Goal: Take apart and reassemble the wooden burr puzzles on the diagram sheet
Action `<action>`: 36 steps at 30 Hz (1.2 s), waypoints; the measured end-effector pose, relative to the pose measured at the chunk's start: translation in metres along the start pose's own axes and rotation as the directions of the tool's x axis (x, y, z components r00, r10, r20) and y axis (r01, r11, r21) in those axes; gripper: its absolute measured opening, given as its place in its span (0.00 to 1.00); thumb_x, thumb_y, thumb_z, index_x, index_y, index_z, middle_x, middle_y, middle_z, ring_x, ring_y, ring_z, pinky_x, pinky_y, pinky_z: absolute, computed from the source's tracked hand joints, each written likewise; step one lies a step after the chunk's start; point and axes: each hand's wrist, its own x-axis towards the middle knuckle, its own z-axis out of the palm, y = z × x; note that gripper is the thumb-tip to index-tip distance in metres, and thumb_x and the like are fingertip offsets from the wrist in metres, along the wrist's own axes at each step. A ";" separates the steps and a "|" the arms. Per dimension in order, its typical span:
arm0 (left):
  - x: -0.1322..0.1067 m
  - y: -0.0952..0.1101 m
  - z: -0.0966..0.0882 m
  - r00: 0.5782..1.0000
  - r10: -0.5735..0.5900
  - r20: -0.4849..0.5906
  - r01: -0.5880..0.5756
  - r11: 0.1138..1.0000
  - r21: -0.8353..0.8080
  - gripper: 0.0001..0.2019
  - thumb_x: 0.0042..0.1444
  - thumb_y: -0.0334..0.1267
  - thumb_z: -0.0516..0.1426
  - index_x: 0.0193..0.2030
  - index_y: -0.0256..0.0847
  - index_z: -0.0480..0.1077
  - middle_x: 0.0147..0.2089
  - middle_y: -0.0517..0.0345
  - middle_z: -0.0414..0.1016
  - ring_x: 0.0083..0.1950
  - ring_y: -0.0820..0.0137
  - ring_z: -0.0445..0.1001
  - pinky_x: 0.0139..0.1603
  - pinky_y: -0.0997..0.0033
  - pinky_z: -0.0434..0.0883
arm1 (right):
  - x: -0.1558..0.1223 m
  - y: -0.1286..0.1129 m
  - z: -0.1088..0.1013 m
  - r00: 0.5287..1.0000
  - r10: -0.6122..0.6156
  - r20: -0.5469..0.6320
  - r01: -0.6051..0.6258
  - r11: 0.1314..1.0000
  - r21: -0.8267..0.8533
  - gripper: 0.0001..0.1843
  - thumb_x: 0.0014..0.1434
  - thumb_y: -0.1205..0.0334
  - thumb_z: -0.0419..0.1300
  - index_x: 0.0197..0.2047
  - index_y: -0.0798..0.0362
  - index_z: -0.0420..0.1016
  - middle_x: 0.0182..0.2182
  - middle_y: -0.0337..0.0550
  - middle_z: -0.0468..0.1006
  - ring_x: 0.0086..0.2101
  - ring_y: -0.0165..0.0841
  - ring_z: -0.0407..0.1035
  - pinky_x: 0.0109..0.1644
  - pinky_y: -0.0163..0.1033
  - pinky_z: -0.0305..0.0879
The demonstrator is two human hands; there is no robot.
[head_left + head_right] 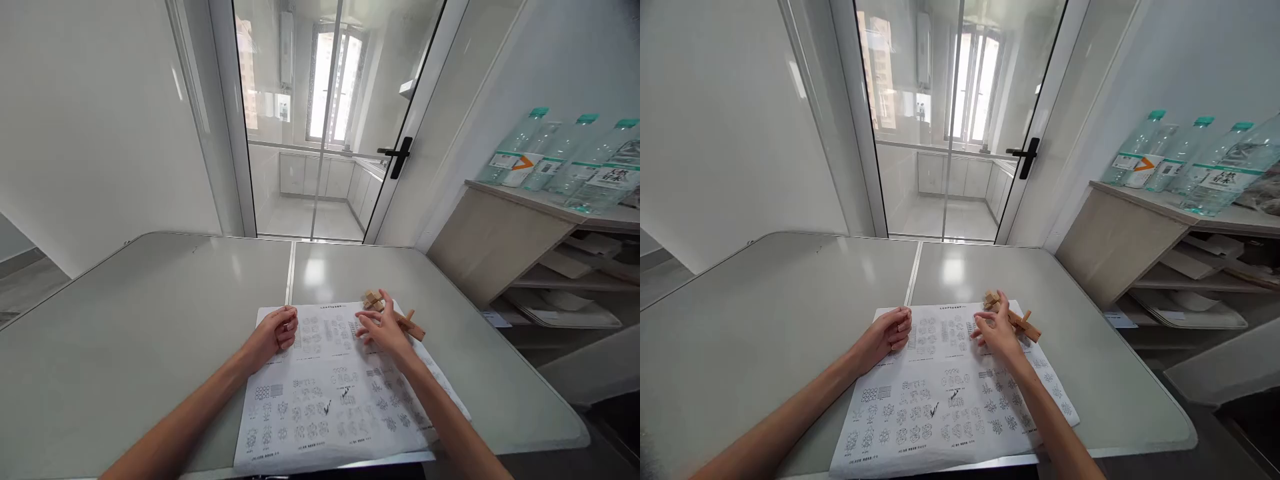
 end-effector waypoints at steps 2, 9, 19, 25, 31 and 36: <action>0.001 -0.001 -0.001 1.000 0.004 0.002 -0.004 1.000 -0.005 0.20 0.61 0.50 0.65 0.32 0.41 0.60 0.30 0.68 0.54 0.24 0.79 0.45 0.23 0.77 0.54 | 0.013 0.002 0.005 1.000 0.019 -0.012 -0.018 0.999 0.045 0.51 0.57 0.53 0.69 0.75 0.43 0.45 0.49 0.48 0.80 0.30 0.37 0.81 0.28 0.38 0.77; 0.000 0.001 0.000 1.000 0.017 0.001 -0.017 1.000 0.010 0.20 0.61 0.50 0.65 0.32 0.41 0.61 0.30 0.68 0.55 0.24 0.79 0.46 0.23 0.77 0.55 | 0.029 0.016 0.018 0.987 -0.159 -0.037 0.159 0.987 -0.018 0.25 0.60 0.50 0.67 0.57 0.48 0.69 0.47 0.46 0.78 0.30 0.32 0.76 0.28 0.36 0.71; -0.001 -0.009 0.011 0.980 0.186 -0.075 -0.148 0.922 0.359 0.19 0.63 0.56 0.63 0.39 0.42 0.66 0.32 0.66 0.61 0.26 0.77 0.54 0.26 0.76 0.59 | -0.006 -0.015 0.034 0.891 -0.256 0.376 0.145 0.943 0.300 0.24 0.65 0.35 0.63 0.42 0.50 0.73 0.27 0.36 0.74 0.23 0.27 0.61 0.29 0.37 0.61; -0.010 -0.018 0.019 0.955 0.284 0.081 -0.265 0.703 0.661 0.34 0.57 0.47 0.70 0.68 0.48 0.66 0.53 0.52 0.75 0.44 0.66 0.72 0.52 0.64 0.71 | -0.015 -0.016 0.039 0.807 -0.239 0.540 0.066 0.945 0.320 0.25 0.65 0.35 0.63 0.41 0.50 0.71 0.24 0.34 0.73 0.23 0.28 0.63 0.31 0.37 0.61; -0.011 -0.015 0.021 0.952 0.242 0.187 -0.304 0.692 0.654 0.34 0.58 0.46 0.69 0.70 0.47 0.68 0.62 0.47 0.76 0.62 0.53 0.73 0.67 0.53 0.67 | -0.018 -0.013 0.045 0.723 -0.252 0.643 0.062 0.951 0.303 0.25 0.64 0.33 0.62 0.41 0.48 0.70 0.24 0.33 0.73 0.22 0.28 0.63 0.30 0.37 0.63; -0.010 -0.013 0.023 0.956 0.267 0.120 -0.280 0.714 0.642 0.31 0.56 0.45 0.70 0.66 0.47 0.71 0.60 0.49 0.78 0.61 0.54 0.75 0.65 0.56 0.70 | -0.019 -0.013 0.048 0.772 -0.282 0.570 0.152 0.952 0.265 0.27 0.64 0.35 0.64 0.53 0.47 0.70 0.28 0.32 0.72 0.23 0.28 0.64 0.28 0.35 0.61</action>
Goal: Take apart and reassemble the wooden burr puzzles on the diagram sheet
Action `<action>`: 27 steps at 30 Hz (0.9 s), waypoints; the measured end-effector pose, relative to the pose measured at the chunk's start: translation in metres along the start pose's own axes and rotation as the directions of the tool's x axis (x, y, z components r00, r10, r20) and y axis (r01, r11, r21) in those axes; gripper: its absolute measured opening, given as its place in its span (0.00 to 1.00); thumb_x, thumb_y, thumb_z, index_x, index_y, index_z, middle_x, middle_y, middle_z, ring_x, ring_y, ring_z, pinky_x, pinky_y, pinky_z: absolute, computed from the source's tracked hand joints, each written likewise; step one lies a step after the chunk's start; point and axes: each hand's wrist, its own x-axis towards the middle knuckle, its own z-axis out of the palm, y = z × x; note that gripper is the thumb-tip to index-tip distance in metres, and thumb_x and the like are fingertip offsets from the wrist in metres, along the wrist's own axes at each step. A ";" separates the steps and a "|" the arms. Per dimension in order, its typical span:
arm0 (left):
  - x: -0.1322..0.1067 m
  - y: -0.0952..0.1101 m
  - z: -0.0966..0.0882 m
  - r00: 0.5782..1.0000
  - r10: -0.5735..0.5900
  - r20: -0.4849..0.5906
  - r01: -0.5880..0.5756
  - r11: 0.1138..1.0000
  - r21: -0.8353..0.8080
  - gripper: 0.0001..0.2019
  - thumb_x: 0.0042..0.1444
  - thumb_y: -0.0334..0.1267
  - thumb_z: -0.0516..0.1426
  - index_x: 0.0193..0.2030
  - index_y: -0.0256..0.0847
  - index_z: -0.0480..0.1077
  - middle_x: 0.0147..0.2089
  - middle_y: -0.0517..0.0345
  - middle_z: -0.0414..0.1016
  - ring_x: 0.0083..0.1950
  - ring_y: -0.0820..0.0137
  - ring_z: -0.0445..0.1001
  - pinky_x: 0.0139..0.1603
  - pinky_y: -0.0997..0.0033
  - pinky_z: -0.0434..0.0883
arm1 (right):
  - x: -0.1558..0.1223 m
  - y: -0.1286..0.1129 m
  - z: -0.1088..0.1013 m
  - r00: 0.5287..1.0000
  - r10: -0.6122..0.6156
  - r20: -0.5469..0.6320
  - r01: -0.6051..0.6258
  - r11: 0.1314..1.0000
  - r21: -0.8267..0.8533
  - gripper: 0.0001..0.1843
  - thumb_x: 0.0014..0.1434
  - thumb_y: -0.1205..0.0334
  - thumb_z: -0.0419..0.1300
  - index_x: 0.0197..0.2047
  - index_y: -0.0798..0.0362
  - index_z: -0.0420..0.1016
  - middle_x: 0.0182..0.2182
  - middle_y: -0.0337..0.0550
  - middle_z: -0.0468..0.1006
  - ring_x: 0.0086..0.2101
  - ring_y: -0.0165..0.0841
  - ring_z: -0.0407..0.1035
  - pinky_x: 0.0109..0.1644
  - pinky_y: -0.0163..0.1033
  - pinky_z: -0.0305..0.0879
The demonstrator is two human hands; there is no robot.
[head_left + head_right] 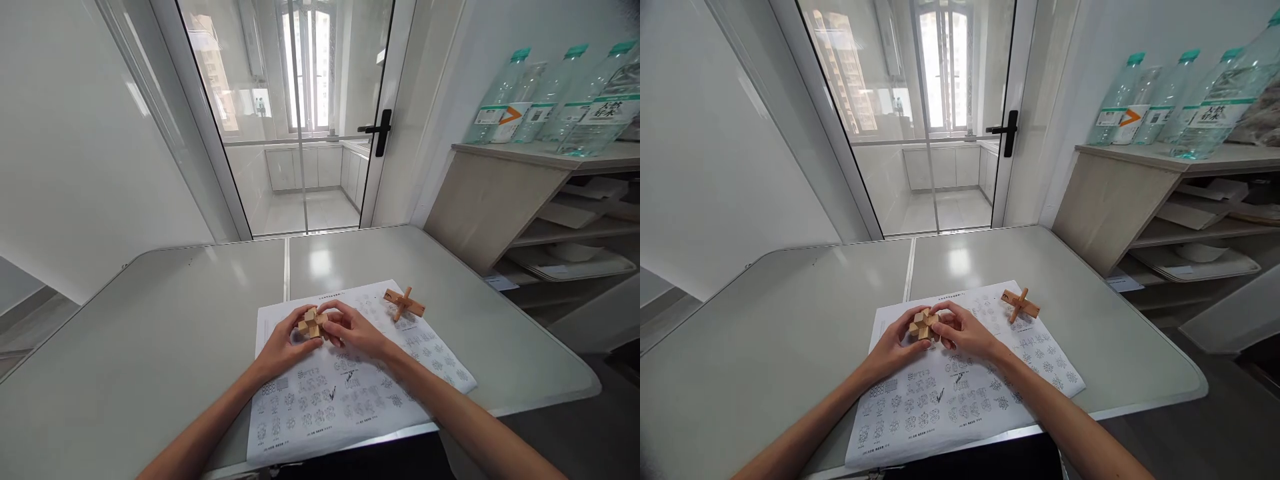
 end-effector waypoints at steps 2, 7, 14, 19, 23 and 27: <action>0.000 -0.001 0.000 1.000 -0.002 -0.017 0.002 1.000 0.008 0.31 0.56 0.45 0.71 0.66 0.48 0.71 0.61 0.50 0.78 0.61 0.55 0.75 0.64 0.57 0.70 | 0.000 0.001 0.000 0.997 -0.030 -0.068 0.026 0.998 -0.066 0.26 0.64 0.37 0.65 0.52 0.48 0.71 0.29 0.32 0.72 0.24 0.27 0.64 0.28 0.35 0.61; 0.000 -0.001 -0.001 1.000 -0.015 -0.021 0.015 1.000 0.008 0.31 0.57 0.45 0.70 0.66 0.48 0.70 0.61 0.49 0.77 0.60 0.55 0.75 0.63 0.56 0.70 | -0.002 0.002 0.002 0.973 -0.176 -0.150 0.124 0.945 -0.303 0.17 0.70 0.43 0.61 0.46 0.50 0.73 0.26 0.33 0.72 0.26 0.30 0.65 0.33 0.38 0.63; 0.001 0.004 -0.002 1.000 -0.015 -0.021 0.016 0.998 0.059 0.23 0.58 0.48 0.68 0.58 0.45 0.74 0.51 0.52 0.79 0.51 0.59 0.76 0.54 0.62 0.70 | -0.003 0.000 0.007 0.935 -0.310 -0.174 0.201 0.864 -0.461 0.14 0.72 0.47 0.58 0.45 0.49 0.75 0.34 0.41 0.81 0.32 0.34 0.72 0.36 0.38 0.67; 0.002 0.002 -0.003 1.000 -0.009 0.001 0.009 0.996 0.090 0.20 0.60 0.48 0.67 0.56 0.44 0.74 0.47 0.54 0.80 0.47 0.61 0.75 0.50 0.65 0.70 | -0.003 0.003 0.008 0.928 -0.328 -0.180 0.206 0.849 -0.486 0.12 0.73 0.49 0.58 0.45 0.48 0.74 0.34 0.41 0.81 0.33 0.35 0.73 0.37 0.38 0.68; 0.000 0.003 0.001 0.999 0.013 -0.040 -0.009 0.993 0.116 0.26 0.59 0.47 0.68 0.62 0.46 0.70 0.53 0.52 0.80 0.53 0.58 0.76 0.57 0.61 0.70 | -0.003 0.004 0.007 0.928 -0.327 -0.180 0.207 0.852 -0.482 0.10 0.72 0.51 0.59 0.45 0.49 0.72 0.33 0.40 0.80 0.31 0.34 0.71 0.36 0.38 0.67; -0.003 0.006 0.005 0.991 0.074 -0.110 -0.051 0.978 0.204 0.29 0.56 0.46 0.71 0.62 0.46 0.70 0.56 0.52 0.80 0.56 0.56 0.76 0.61 0.58 0.69 | -0.004 0.005 0.007 0.928 -0.334 -0.167 0.219 0.848 -0.482 0.08 0.72 0.54 0.59 0.45 0.49 0.71 0.34 0.40 0.79 0.32 0.34 0.71 0.37 0.38 0.67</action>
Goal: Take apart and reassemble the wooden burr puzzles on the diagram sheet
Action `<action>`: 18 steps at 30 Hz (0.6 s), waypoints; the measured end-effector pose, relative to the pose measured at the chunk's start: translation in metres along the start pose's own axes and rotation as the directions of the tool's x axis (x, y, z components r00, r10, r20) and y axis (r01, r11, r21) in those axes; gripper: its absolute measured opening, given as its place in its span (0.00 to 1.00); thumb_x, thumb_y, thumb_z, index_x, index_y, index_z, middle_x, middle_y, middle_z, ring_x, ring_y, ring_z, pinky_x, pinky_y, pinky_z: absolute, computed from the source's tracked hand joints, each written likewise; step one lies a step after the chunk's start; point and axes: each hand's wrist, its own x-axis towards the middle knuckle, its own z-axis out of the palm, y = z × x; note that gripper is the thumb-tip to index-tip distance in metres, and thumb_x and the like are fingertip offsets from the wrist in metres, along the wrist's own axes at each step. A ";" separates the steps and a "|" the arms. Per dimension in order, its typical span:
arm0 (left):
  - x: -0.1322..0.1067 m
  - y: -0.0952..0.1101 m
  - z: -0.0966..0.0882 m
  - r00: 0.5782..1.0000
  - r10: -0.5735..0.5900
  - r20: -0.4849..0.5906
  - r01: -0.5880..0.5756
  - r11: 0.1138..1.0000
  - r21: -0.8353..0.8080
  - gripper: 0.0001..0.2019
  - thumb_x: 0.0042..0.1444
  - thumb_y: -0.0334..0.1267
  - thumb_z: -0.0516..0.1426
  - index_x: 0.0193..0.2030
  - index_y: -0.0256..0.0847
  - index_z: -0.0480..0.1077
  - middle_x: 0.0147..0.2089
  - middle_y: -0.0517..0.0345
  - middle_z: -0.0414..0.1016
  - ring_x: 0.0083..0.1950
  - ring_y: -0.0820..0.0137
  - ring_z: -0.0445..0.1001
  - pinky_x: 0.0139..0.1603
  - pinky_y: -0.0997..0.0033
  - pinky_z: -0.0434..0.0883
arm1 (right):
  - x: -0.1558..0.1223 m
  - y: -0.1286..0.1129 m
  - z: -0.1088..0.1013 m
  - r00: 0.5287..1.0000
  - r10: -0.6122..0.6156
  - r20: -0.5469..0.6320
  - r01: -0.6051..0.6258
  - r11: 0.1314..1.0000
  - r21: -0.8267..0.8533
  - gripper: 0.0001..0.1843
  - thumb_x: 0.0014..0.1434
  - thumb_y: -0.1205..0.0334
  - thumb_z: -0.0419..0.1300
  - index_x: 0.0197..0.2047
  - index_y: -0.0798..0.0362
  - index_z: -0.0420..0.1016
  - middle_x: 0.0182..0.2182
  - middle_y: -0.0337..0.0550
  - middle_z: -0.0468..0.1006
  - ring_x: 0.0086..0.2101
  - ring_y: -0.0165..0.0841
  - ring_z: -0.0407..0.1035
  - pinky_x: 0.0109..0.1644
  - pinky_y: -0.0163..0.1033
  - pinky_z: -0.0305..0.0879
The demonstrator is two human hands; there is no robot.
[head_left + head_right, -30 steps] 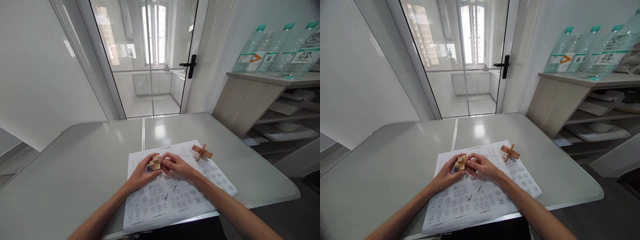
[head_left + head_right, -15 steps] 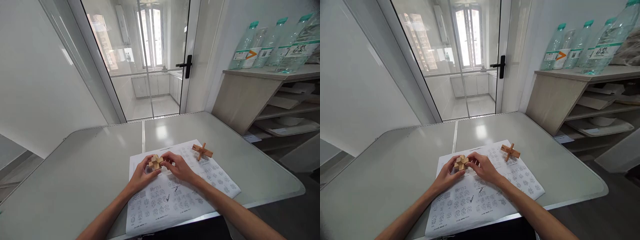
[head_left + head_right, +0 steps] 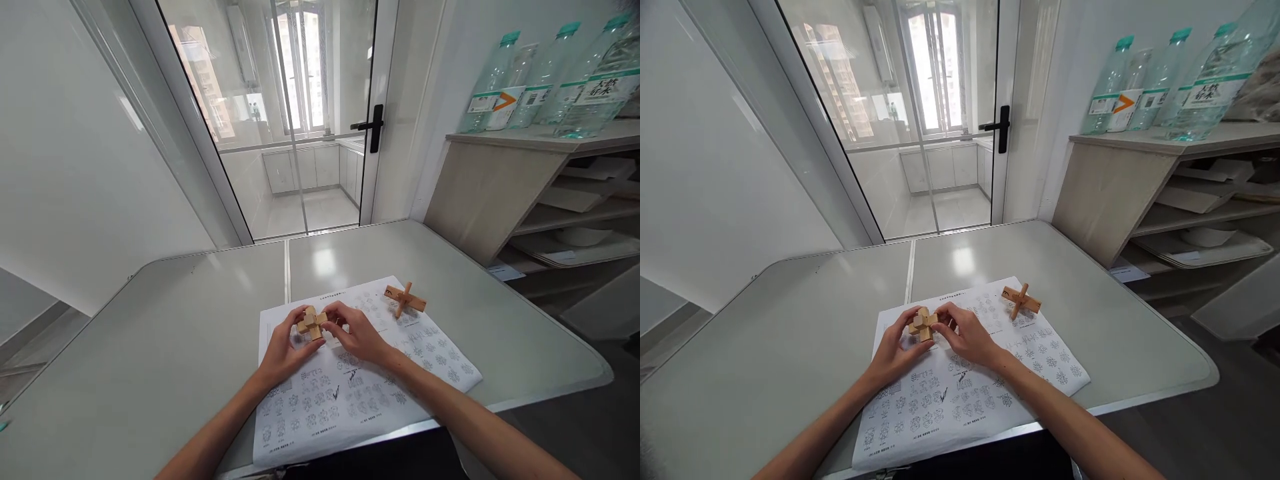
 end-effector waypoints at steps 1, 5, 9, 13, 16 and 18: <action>0.000 0.000 0.000 1.000 0.013 -0.016 -0.013 1.000 0.015 0.29 0.56 0.46 0.71 0.62 0.46 0.70 0.56 0.51 0.80 0.57 0.55 0.76 0.62 0.57 0.69 | 0.000 0.000 0.000 1.000 -0.002 -0.002 0.002 1.000 0.003 0.07 0.72 0.54 0.58 0.46 0.49 0.71 0.35 0.40 0.79 0.33 0.34 0.71 0.37 0.39 0.67; 0.001 -0.004 -0.003 0.999 0.034 -0.006 -0.033 0.998 0.044 0.28 0.57 0.47 0.70 0.63 0.46 0.71 0.58 0.52 0.80 0.57 0.55 0.78 0.61 0.57 0.70 | 0.001 0.000 0.002 1.000 -0.020 -0.008 0.020 1.000 0.013 0.07 0.73 0.55 0.58 0.47 0.48 0.72 0.37 0.42 0.80 0.35 0.35 0.73 0.40 0.39 0.69; 0.004 -0.008 -0.006 0.999 0.030 0.037 -0.032 0.998 0.054 0.26 0.60 0.48 0.67 0.63 0.46 0.72 0.57 0.53 0.81 0.56 0.56 0.79 0.59 0.58 0.72 | 0.002 0.001 0.003 0.998 -0.056 -0.018 0.056 0.998 0.001 0.07 0.73 0.55 0.57 0.47 0.48 0.73 0.39 0.43 0.81 0.36 0.35 0.74 0.41 0.40 0.70; 0.004 -0.007 -0.007 0.998 0.041 0.041 -0.044 0.996 0.076 0.25 0.61 0.48 0.65 0.63 0.46 0.71 0.57 0.54 0.81 0.56 0.57 0.79 0.61 0.57 0.73 | 0.001 0.006 0.005 0.998 -0.048 -0.037 0.048 0.999 0.015 0.08 0.73 0.54 0.58 0.47 0.49 0.72 0.37 0.42 0.81 0.35 0.34 0.74 0.39 0.39 0.70; 0.003 -0.009 -0.005 0.998 0.065 0.012 -0.065 0.995 0.081 0.28 0.60 0.47 0.67 0.65 0.47 0.69 0.60 0.54 0.80 0.58 0.58 0.79 0.62 0.57 0.73 | 0.001 0.008 0.006 0.999 -0.030 -0.037 0.031 0.999 0.029 0.09 0.73 0.53 0.58 0.48 0.49 0.72 0.37 0.41 0.79 0.36 0.34 0.74 0.38 0.38 0.70; 0.003 -0.012 -0.004 0.995 0.093 -0.022 -0.090 0.992 0.092 0.31 0.58 0.46 0.69 0.66 0.47 0.69 0.60 0.54 0.80 0.59 0.57 0.78 0.62 0.56 0.73 | 0.001 0.009 0.006 0.999 -0.025 -0.035 0.026 0.999 0.038 0.09 0.74 0.53 0.58 0.49 0.49 0.71 0.38 0.41 0.79 0.36 0.34 0.74 0.38 0.38 0.70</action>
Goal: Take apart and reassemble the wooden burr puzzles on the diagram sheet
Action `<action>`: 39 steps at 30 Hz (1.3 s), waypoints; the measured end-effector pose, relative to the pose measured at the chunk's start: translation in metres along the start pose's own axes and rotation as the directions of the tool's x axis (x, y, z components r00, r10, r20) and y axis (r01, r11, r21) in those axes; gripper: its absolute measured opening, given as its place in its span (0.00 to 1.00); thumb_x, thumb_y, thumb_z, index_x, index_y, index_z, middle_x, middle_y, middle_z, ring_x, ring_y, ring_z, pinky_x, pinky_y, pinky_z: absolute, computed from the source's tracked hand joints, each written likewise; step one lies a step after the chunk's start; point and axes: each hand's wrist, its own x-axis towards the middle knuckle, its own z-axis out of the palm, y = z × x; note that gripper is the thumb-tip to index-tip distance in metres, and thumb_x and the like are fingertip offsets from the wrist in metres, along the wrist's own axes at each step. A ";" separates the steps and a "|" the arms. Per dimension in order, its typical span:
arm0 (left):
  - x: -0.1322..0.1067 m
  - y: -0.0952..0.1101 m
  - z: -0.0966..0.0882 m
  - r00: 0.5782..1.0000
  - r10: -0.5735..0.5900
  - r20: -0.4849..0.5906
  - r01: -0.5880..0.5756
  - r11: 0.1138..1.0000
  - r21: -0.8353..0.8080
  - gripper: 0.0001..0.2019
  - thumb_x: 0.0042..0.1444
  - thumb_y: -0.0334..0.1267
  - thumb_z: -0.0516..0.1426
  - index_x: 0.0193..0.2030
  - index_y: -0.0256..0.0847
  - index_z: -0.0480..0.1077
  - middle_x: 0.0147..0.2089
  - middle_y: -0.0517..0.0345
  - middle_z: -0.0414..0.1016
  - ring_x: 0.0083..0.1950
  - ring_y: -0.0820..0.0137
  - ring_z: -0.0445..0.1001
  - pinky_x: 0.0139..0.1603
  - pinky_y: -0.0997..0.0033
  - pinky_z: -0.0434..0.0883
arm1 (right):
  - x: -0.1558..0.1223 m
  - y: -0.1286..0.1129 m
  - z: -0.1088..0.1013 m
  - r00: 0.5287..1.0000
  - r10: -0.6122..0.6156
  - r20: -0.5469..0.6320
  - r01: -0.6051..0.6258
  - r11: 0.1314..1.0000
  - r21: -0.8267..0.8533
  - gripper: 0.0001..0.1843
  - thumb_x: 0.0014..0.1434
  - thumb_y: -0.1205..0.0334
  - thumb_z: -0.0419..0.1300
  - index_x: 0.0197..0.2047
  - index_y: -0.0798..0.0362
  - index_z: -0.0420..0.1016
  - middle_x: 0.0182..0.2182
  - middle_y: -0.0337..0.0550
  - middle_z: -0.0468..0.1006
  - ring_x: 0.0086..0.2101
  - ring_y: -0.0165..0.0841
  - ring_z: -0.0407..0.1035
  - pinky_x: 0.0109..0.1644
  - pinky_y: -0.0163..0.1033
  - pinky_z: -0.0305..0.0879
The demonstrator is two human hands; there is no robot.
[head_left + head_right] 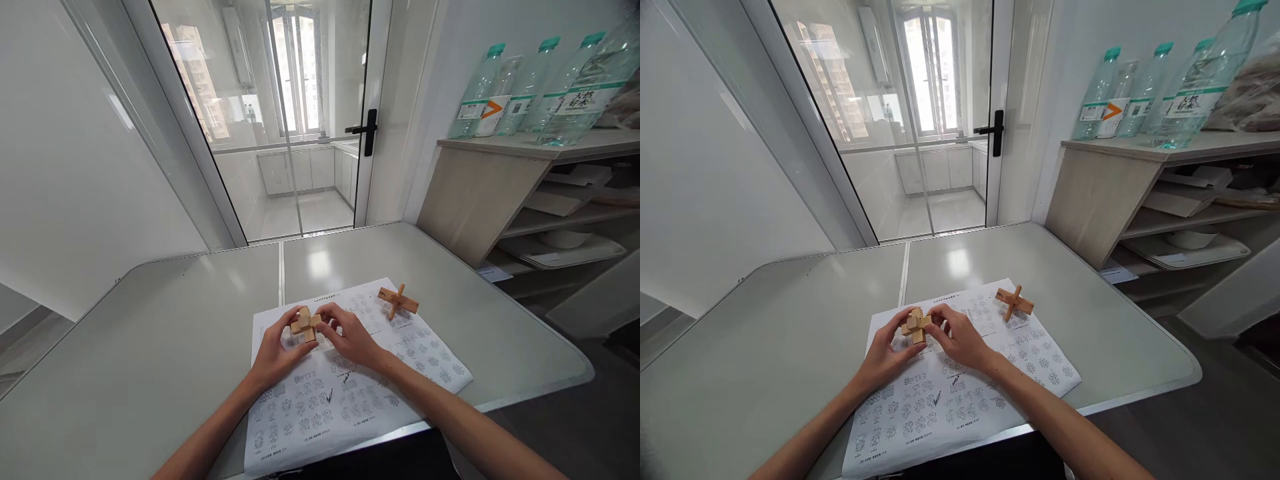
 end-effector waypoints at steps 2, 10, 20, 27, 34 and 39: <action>-0.001 -0.003 0.001 0.999 0.038 -0.033 -0.037 0.999 0.019 0.33 0.56 0.46 0.71 0.67 0.47 0.68 0.58 0.54 0.80 0.58 0.58 0.78 0.62 0.56 0.73 | 0.000 -0.001 0.000 1.000 0.007 0.004 -0.007 1.000 0.012 0.10 0.74 0.52 0.57 0.50 0.49 0.72 0.39 0.42 0.79 0.37 0.34 0.74 0.38 0.39 0.71; -0.001 -0.002 0.000 0.985 0.167 -0.039 -0.163 0.983 0.088 0.35 0.58 0.44 0.70 0.70 0.52 0.66 0.64 0.50 0.76 0.63 0.56 0.75 0.64 0.54 0.72 | 0.000 -0.008 -0.003 0.999 0.049 0.020 -0.050 0.998 0.046 0.10 0.73 0.53 0.58 0.50 0.50 0.73 0.40 0.44 0.81 0.38 0.36 0.76 0.41 0.42 0.74; 0.002 0.001 -0.002 0.998 -0.023 0.061 0.026 0.999 -0.047 0.28 0.61 0.45 0.67 0.67 0.46 0.71 0.67 0.49 0.76 0.67 0.52 0.74 0.70 0.49 0.69 | 0.000 -0.005 -0.003 0.999 -0.047 -0.004 0.046 0.997 -0.064 0.10 0.72 0.56 0.62 0.54 0.48 0.76 0.44 0.45 0.84 0.40 0.37 0.78 0.40 0.41 0.75; 0.000 0.007 -0.003 1.000 0.017 0.017 -0.016 0.999 -0.034 0.28 0.60 0.44 0.68 0.66 0.47 0.71 0.65 0.51 0.78 0.65 0.55 0.76 0.68 0.51 0.72 | -0.001 -0.005 -0.006 0.996 -0.076 0.040 0.080 0.990 -0.113 0.10 0.74 0.57 0.59 0.54 0.49 0.75 0.40 0.45 0.83 0.37 0.37 0.77 0.40 0.42 0.75; 0.000 0.006 -0.004 0.999 0.022 0.042 -0.021 1.000 -0.006 0.25 0.61 0.45 0.67 0.64 0.47 0.73 0.63 0.51 0.79 0.64 0.54 0.77 0.68 0.49 0.72 | -0.004 -0.003 -0.006 0.985 -0.171 0.028 0.173 0.963 -0.208 0.11 0.76 0.54 0.56 0.54 0.49 0.74 0.39 0.45 0.81 0.34 0.36 0.74 0.41 0.44 0.74; -0.001 0.005 -0.005 0.999 0.023 0.032 -0.020 0.997 -0.076 0.29 0.60 0.46 0.68 0.67 0.48 0.71 0.66 0.49 0.77 0.67 0.52 0.75 0.70 0.46 0.69 | -0.001 -0.008 -0.005 0.996 -0.073 0.042 0.077 0.993 -0.092 0.12 0.74 0.52 0.58 0.53 0.49 0.74 0.40 0.45 0.82 0.36 0.36 0.75 0.40 0.42 0.75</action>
